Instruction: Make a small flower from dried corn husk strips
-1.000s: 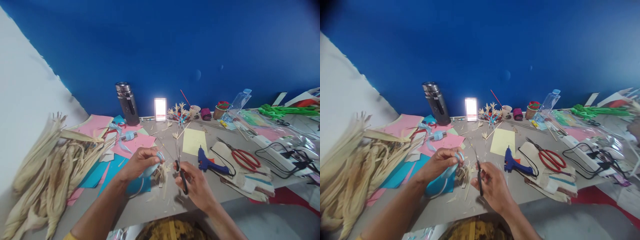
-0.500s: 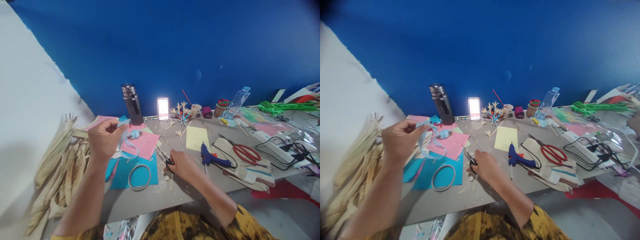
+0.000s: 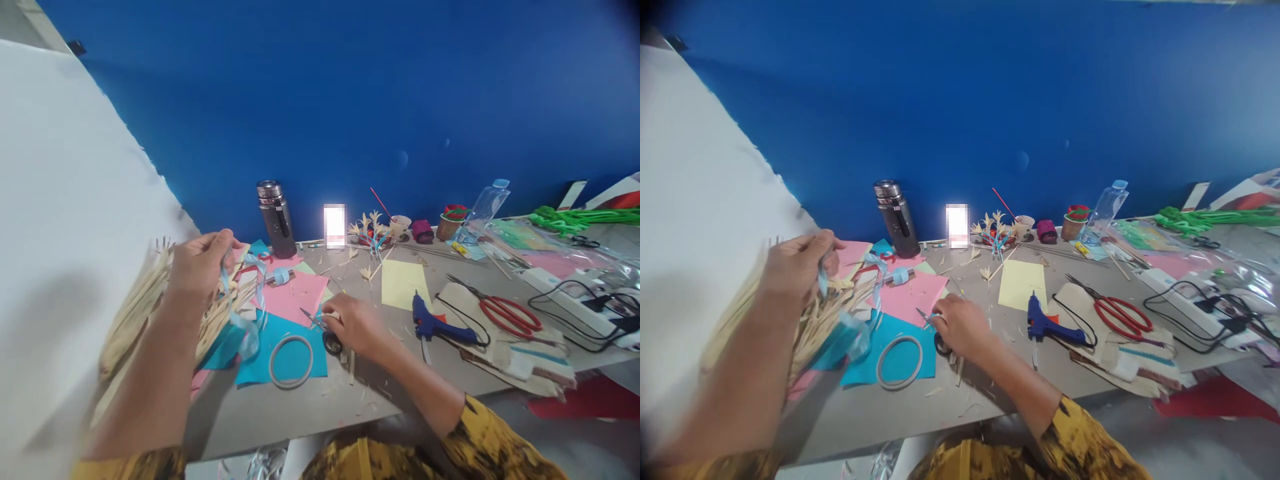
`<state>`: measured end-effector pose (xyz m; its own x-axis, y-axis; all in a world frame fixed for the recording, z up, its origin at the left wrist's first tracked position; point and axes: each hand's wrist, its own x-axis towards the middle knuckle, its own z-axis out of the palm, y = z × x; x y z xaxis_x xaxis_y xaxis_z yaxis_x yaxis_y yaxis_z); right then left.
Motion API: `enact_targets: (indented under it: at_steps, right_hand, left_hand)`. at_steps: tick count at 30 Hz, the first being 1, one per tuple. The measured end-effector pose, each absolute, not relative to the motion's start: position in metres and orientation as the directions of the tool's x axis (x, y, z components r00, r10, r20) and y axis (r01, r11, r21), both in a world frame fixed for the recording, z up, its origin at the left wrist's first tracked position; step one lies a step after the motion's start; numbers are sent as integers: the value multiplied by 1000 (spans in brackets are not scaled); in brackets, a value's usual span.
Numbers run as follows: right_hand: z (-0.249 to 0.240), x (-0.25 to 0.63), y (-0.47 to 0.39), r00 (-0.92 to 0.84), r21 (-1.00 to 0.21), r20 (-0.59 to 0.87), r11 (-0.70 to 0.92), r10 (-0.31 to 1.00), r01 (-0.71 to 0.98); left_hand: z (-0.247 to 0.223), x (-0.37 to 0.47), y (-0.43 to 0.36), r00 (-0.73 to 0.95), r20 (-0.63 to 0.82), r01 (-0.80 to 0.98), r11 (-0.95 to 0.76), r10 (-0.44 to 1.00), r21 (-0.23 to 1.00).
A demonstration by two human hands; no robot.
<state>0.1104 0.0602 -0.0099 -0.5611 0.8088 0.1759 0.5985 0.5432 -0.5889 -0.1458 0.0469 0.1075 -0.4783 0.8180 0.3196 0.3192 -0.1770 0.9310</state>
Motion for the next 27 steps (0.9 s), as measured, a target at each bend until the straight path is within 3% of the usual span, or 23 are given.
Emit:
enact_targets:
  at_steps: [2,4,8,13,16,19,21,25,27]
  right_hand:
    - [2,106,59,-466,-776,296,494,834,391]
    - [17,101,57,-375,-877,351,442,858,190]
    - [34,96,56,-276,-906,406,422,871,0]
    - [25,100,62,-166,-946,311,287,936,-152]
    - [13,115,58,-183,-955,221,174,958,-241]
    - [2,143,44,-280,-979,89,33,956,-200]
    - [-3,165,33,-312,-989,5,-42,950,-142]
    - [-6,202,19,-218,-972,-105,-146,970,-184]
    - [-5,212,17,-214,-965,-119,-164,970,-207]
  left_hand:
    - [103,-125,44,-382,172,38,-170,908,985]
    - [95,-101,42,-316,140,-69,-170,938,983]
    - [75,-54,41,-208,48,-141,-79,977,987]
    - [58,-22,47,-136,5,-208,-33,991,977]
    - [53,-18,52,-113,10,-89,-20,993,996]
    - [53,-20,57,-64,32,161,-21,997,987]
    - [55,-24,63,-23,65,350,-53,998,935]
    - [57,-22,95,-72,201,655,-106,977,748]
    - [52,-12,123,-26,67,626,-36,997,779]
